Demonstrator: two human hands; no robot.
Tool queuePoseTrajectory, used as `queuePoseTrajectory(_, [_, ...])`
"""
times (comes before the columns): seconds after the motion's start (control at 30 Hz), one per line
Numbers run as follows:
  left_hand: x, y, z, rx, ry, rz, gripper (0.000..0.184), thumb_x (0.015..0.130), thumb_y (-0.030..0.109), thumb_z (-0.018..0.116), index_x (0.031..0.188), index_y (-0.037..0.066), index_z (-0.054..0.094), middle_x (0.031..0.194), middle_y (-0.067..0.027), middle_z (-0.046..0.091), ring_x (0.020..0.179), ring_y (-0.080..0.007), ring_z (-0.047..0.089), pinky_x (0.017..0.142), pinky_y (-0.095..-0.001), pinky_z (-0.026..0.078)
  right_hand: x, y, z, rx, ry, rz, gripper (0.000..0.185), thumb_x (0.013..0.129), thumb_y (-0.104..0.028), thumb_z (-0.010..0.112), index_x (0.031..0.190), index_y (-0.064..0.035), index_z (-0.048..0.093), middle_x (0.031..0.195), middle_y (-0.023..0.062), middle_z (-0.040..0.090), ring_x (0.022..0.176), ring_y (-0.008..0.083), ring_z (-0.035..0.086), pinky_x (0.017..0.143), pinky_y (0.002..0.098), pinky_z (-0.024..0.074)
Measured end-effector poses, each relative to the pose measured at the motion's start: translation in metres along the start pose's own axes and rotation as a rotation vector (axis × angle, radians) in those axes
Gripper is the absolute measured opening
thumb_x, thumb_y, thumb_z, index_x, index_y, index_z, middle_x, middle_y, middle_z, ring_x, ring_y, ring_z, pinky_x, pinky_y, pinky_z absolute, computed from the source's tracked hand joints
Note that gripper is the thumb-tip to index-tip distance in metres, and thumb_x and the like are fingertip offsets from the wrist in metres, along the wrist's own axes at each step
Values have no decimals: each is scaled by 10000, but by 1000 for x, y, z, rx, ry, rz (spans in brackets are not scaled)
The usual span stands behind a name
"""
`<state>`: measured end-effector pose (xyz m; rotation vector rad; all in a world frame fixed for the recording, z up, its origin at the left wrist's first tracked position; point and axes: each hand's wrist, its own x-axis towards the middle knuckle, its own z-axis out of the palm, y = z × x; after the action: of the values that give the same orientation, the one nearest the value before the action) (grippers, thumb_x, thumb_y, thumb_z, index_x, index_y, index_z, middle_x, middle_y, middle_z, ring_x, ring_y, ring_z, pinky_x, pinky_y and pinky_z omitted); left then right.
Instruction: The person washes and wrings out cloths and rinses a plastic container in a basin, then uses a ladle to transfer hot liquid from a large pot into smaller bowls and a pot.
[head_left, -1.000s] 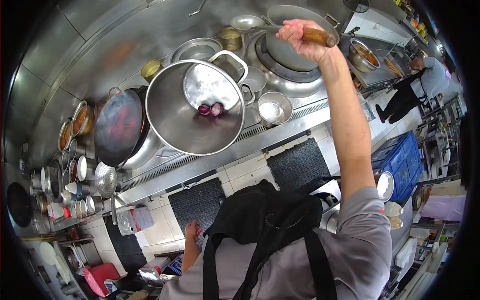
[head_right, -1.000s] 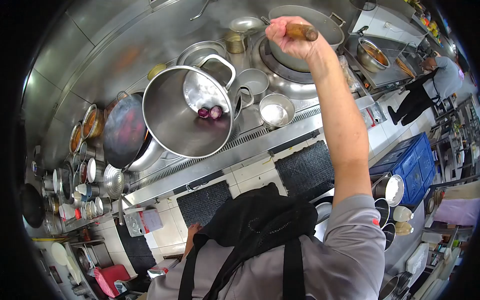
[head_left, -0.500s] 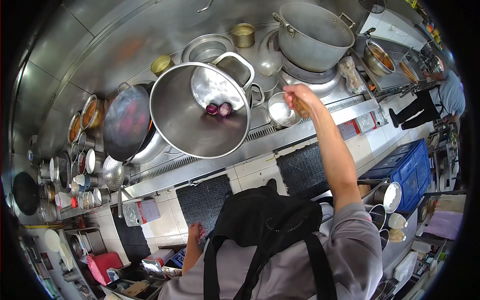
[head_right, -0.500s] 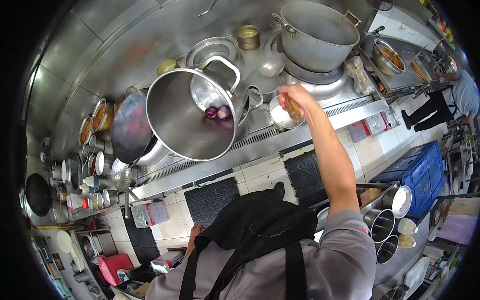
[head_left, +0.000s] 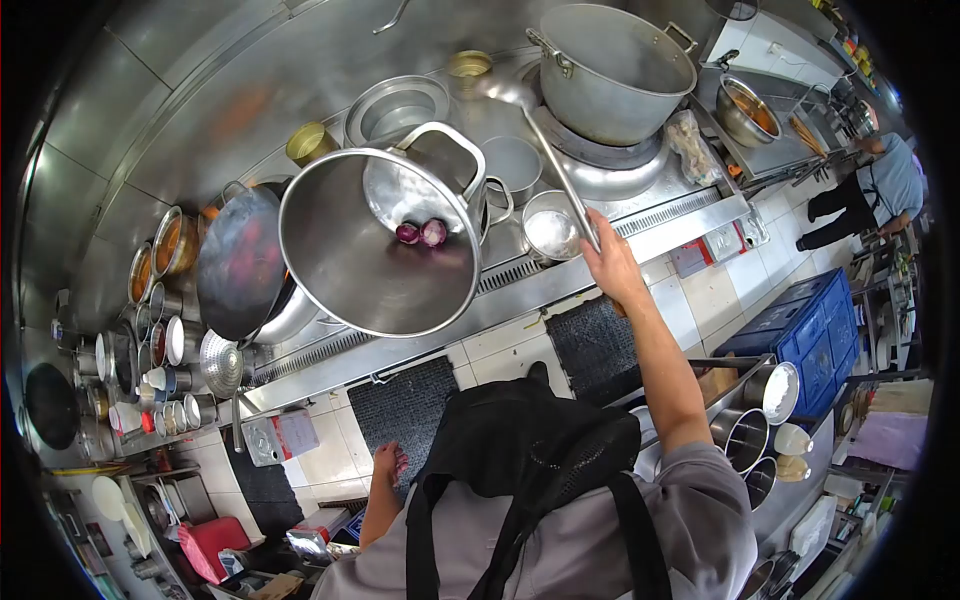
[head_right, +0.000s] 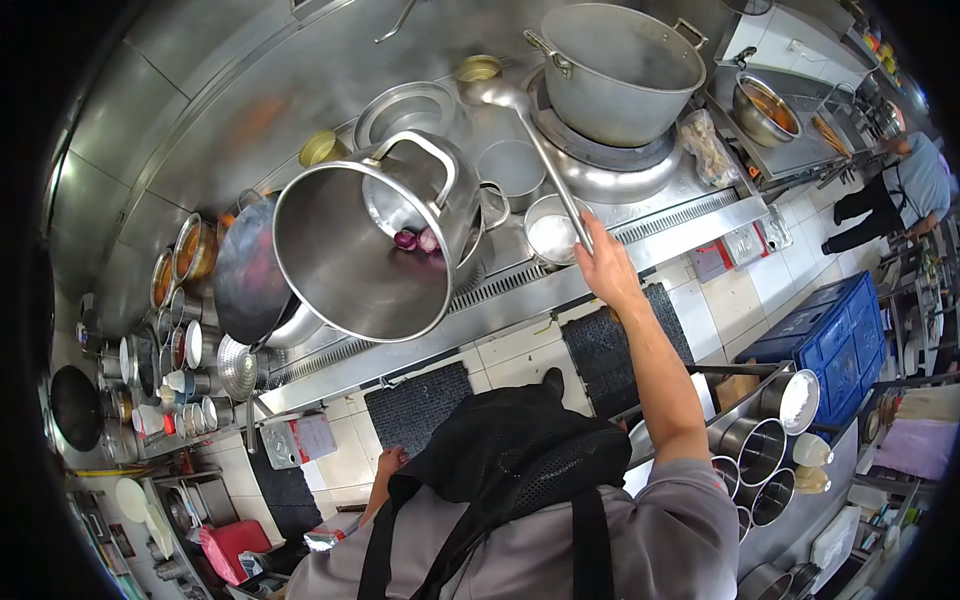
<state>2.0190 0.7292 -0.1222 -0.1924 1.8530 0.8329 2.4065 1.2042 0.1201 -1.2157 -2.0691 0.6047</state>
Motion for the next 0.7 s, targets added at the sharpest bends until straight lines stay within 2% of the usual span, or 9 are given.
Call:
queuePoseTrajectory(0.03, [0, 0, 0, -9, 9, -10, 164, 945, 290, 575, 960, 130, 542, 757, -14, 533, 627, -165, 583, 482, -301, 475, 2, -3, -5, -2, -3, 8, 526, 890, -81, 606, 1364, 9, 398, 1070, 320, 635, 987, 508, 605, 845, 527, 488])
queuePoseTrajectory(0.13, [1, 3, 1, 3, -13, -3, 175, 949, 292, 575, 965, 121, 539, 756, -17, 528, 617, -163, 576, 471, -293, 469, 23, 5, -18, -111, 310, -150, 523, 915, -92, 601, 1388, -10, 395, 1086, 321, 629, 969, 500, 616, 813, 521, 505])
queuePoseTrajectory(0.23, [9, 7, -1, 1, -84, 12, 175, 954, 284, 560, 925, 112, 537, 741, -18, 518, 593, -158, 556, 465, -295, 464, 60, 25, -38, -146, 425, -63, 559, 919, -107, 586, 1418, -23, 346, 1018, 327, 634, 897, 518, 619, 744, 539, 513])
queuePoseTrajectory(0.37, [-5, 12, 11, 56, -23, 81, 197, 956, 290, 554, 864, 119, 527, 712, -10, 506, 573, -150, 535, 462, -297, 456, 113, 68, -72, -269, 429, 34, 532, 905, -119, 589, 1384, -35, 371, 980, 362, 625, 924, 525, 612, 755, 549, 507])
queuePoseTrajectory(0.43, [-12, 10, 11, 118, -28, 179, 192, 954, 279, 551, 838, 129, 521, 681, 0, 494, 568, -150, 531, 463, -299, 453, 138, 84, -86, -411, 318, 234, 478, 890, -130, 589, 1313, 0, 409, 965, 356, 635, 907, 523, 618, 743, 546, 508])
queuePoseTrajectory(0.57, [-11, -1, 11, -17, -66, 82, 169, 941, 260, 550, 831, 136, 520, 673, 2, 499, 568, -154, 542, 470, -307, 466, 209, 111, -115, -480, 246, 287, 427, 881, -176, 591, 1201, 77, 463, 938, 327, 657, 868, 485, 656, 762, 534, 525])
queuePoseTrajectory(0.63, [14, -24, 8, -47, -49, 30, 164, 938, 261, 554, 836, 136, 522, 678, 1, 501, 575, -155, 545, 473, -310, 472, 234, 78, -145, 42, -99, 612, 281, 891, -136, 557, 1028, 106, 518, 867, 252, 669, 670, 343, 676, 599, 477, 550])
queuePoseTrajectory(0.67, [23, -30, 9, -74, -32, -25, 160, 934, 261, 559, 842, 135, 525, 684, -1, 503, 582, -156, 549, 477, -312, 478, 234, 63, -156, 418, -141, 574, 174, 906, -91, 532, 839, 69, 515, 742, 125, 609, 527, 187, 585, 463, 343, 528])
queuePoseTrajectory(0.7, [18, -25, 10, -77, -39, -22, 160, 934, 261, 559, 842, 135, 525, 684, -1, 503, 582, -156, 549, 477, -312, 478, 238, 62, -163, 412, -137, 569, 174, 906, -91, 532, 839, 69, 515, 742, 125, 609, 527, 187, 585, 463, 343, 528])
